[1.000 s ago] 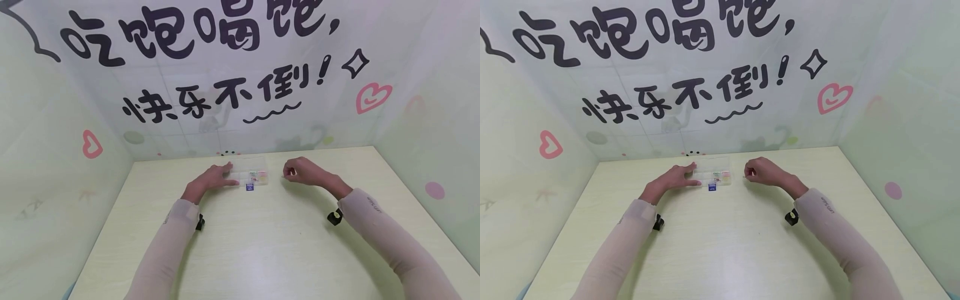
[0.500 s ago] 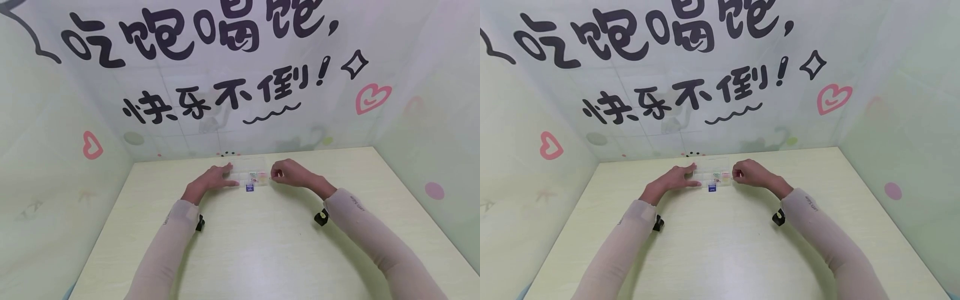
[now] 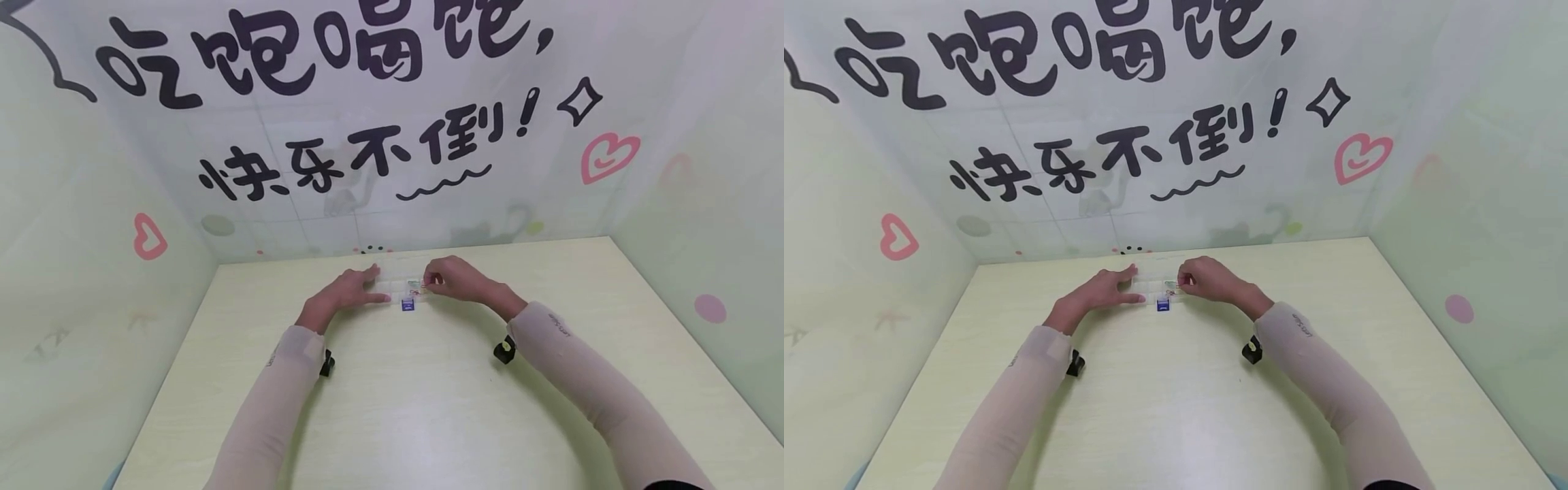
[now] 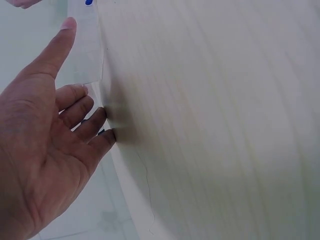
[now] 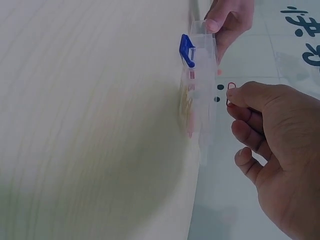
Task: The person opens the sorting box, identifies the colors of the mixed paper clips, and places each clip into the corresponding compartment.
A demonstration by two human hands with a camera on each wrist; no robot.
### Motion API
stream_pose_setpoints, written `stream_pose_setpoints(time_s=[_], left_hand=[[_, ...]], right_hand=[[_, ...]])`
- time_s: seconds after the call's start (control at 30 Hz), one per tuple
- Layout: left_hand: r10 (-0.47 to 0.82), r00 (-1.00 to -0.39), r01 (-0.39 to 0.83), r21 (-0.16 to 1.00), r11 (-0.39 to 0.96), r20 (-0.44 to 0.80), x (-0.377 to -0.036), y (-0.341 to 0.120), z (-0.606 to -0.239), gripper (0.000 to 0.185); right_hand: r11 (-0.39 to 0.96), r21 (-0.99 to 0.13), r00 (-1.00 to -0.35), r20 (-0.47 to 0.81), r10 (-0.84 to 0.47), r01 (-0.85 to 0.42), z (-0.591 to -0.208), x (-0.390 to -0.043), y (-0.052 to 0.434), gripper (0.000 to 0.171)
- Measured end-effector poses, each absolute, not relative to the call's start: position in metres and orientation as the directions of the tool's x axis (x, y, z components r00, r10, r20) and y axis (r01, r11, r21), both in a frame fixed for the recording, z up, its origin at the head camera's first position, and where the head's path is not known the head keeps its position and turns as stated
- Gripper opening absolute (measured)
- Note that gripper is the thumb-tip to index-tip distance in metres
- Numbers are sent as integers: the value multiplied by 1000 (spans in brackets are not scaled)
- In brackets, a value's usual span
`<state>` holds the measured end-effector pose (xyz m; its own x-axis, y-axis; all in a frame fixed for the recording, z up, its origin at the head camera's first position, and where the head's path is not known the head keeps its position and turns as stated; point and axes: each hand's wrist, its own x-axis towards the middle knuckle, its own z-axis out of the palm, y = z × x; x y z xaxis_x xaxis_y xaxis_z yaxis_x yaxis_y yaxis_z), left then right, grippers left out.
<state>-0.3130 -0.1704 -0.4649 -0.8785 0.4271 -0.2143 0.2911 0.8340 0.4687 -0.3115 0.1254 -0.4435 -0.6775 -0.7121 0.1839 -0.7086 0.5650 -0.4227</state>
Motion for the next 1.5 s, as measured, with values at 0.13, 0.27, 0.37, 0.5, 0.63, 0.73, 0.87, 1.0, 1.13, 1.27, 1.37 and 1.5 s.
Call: stream_pose_setpoints(time_s=[0.13,0.27,0.37,0.5,0.63,0.73,0.87,1.0,1.13,1.27,1.37,1.5], left_hand=[[434,-877,297,475,829,-208,-313,-170,-464,98],[439,-875,303,476,826,-204,-313,-170,-464,98],[442,-874,308,472,826,-202,-313,-169,-464,98],[438,-876,305,469,829,-203,-313,-169,-463,98],[439,-875,306,470,828,-204,-313,-169,-463,98],[443,-874,312,465,828,-202,-313,-169,-463,99],[445,-873,317,464,827,-198,-314,-169,-463,99],[447,-872,318,465,826,-198,-315,-169,-462,98],[455,-869,328,460,825,-196,-315,-168,-462,97],[458,-869,335,458,823,-187,-316,-168,-463,97],[464,-867,345,454,821,-180,-316,-168,-464,97],[478,-863,362,458,812,-165,-314,-172,-465,96]], right_hand=[[563,-428,-677,179,-714,-707,-443,-313,116,8],[585,-439,-697,147,-702,-682,-444,-314,108,4],[601,-447,-712,125,-691,-662,-445,-313,104,4],[605,-447,-715,125,-688,-659,-447,-313,101,6],[618,-440,-723,114,-681,-652,-451,-314,100,4],[631,-433,-731,103,-675,-643,-453,-314,100,6],[641,-431,-742,108,-662,-635,-451,-312,103,10],[644,-416,-742,128,-658,-642,-451,-309,110,12],[656,-391,-747,145,-649,-646,-451,-305,119,14],[693,-349,-769,159,-620,-631,-450,-299,131,19],[724,-314,-787,179,-590,-614,-451,-295,142,24],[767,-289,-819,190,-541,-573,-453,-292,155,31]])
